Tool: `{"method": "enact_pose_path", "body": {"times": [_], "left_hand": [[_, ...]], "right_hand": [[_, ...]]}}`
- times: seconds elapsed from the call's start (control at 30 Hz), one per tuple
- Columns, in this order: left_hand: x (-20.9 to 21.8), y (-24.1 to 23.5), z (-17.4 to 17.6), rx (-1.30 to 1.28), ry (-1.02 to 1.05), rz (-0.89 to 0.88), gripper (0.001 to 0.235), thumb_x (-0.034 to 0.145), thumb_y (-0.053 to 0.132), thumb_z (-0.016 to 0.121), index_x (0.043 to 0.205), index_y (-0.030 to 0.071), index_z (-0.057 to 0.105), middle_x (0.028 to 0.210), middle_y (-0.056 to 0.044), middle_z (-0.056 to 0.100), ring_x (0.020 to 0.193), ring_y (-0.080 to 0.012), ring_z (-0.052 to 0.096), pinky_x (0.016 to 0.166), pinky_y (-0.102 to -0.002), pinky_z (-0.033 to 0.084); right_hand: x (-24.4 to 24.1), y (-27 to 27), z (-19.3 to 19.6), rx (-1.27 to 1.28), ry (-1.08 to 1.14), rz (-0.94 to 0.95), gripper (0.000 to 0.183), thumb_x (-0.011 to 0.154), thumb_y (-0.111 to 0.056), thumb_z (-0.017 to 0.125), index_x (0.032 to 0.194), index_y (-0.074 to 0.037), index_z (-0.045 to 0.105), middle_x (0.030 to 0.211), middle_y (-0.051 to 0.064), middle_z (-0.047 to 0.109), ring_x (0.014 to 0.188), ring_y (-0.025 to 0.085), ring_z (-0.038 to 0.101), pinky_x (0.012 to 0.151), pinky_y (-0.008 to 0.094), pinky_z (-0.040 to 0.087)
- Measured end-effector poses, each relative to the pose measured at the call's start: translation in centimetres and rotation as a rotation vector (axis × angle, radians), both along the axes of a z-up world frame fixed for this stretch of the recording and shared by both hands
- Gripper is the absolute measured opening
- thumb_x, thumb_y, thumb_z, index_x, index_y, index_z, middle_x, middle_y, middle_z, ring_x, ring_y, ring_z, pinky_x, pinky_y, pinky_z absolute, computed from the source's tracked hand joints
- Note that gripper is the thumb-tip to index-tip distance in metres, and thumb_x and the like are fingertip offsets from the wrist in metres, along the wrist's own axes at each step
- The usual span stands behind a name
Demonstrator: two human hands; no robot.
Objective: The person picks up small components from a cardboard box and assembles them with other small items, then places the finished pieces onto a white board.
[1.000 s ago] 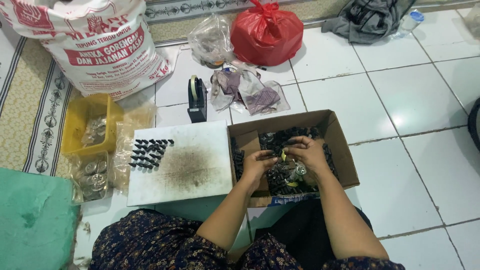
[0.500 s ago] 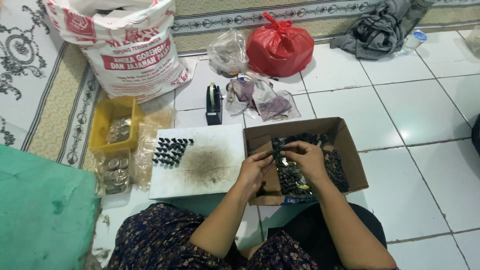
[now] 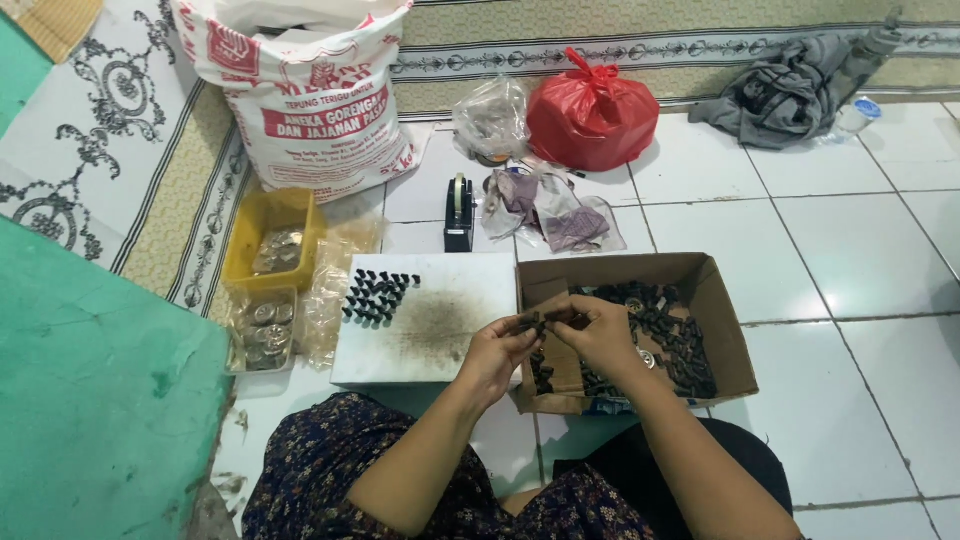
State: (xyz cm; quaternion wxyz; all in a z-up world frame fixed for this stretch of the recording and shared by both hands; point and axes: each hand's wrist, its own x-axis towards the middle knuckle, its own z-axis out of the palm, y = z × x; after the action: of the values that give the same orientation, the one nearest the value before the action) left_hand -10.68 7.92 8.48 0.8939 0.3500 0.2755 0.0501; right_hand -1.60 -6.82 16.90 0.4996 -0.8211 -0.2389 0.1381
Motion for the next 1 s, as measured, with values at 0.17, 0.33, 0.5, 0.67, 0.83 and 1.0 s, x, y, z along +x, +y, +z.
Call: {"method": "enact_pose_path", "body": {"times": [0.17,0.33,0.5,0.67,0.83,1.0], "left_hand": [[-3.2,0.7,1.7,-0.008,0.042,0.064,0.034,0.087,-0.008,0.074,0.119,-0.008,0.064,0.103,-0.012,0.060,0.103,-0.0260,0.070,0.093,-0.037,0.063],[-5.1,1.2,2.6,0.026,0.088,0.124,0.035,0.086,-0.010,0.073,0.119,-0.009,0.063,0.099,-0.016,0.064,0.101,-0.0290,0.073,0.091,-0.037,0.063],[-5.7,1.2,2.0,0.008,0.065,0.163,0.033,0.087,-0.009,0.073,0.119,-0.007,0.064,0.099,-0.017,0.067,0.101,-0.0289,0.074,0.092,-0.036,0.063],[-5.7,1.5,0.8,-0.021,0.047,0.188,0.035,0.086,-0.008,0.075,0.119,-0.007,0.064,0.099,-0.018,0.069,0.098,-0.0297,0.075,0.089,-0.036,0.064],[-5.9,2.1,-0.9,-0.042,0.059,0.246,0.035,0.084,-0.007,0.077,0.117,-0.006,0.065,0.099,-0.019,0.072,0.096,-0.0303,0.076,0.087,-0.035,0.064],[-5.9,3.6,-1.7,-0.051,0.067,0.304,0.037,0.085,-0.007,0.077,0.119,-0.007,0.064,0.101,-0.021,0.073,0.095,-0.0299,0.076,0.087,-0.034,0.064]], "right_hand": [[-1.7,1.4,1.4,0.025,0.002,0.124,0.025,0.073,0.008,0.079,0.097,0.003,0.081,0.082,0.025,0.078,0.080,0.035,0.075,0.068,0.042,0.064],[-1.0,2.6,0.0,-0.051,0.133,0.275,0.025,0.079,0.005,0.077,0.102,-0.003,0.082,0.083,0.020,0.079,0.073,0.028,0.076,0.060,0.039,0.065],[0.5,3.4,-2.4,-0.003,0.454,0.317,0.026,0.072,0.012,0.081,0.098,0.008,0.079,0.085,0.023,0.078,0.075,0.027,0.073,0.066,0.039,0.066],[0.7,4.4,-1.0,-0.064,0.585,0.303,0.022,0.075,0.015,0.080,0.096,0.011,0.079,0.085,0.028,0.076,0.078,0.032,0.074,0.067,0.043,0.067],[0.5,6.2,-1.6,-0.109,0.620,0.303,0.020,0.073,0.016,0.082,0.092,0.013,0.077,0.082,0.029,0.072,0.077,0.033,0.074,0.067,0.045,0.068],[1.0,9.1,-4.5,-0.126,0.582,0.346,0.020,0.073,0.015,0.083,0.092,0.014,0.076,0.080,0.030,0.070,0.075,0.035,0.075,0.065,0.047,0.068]]}}
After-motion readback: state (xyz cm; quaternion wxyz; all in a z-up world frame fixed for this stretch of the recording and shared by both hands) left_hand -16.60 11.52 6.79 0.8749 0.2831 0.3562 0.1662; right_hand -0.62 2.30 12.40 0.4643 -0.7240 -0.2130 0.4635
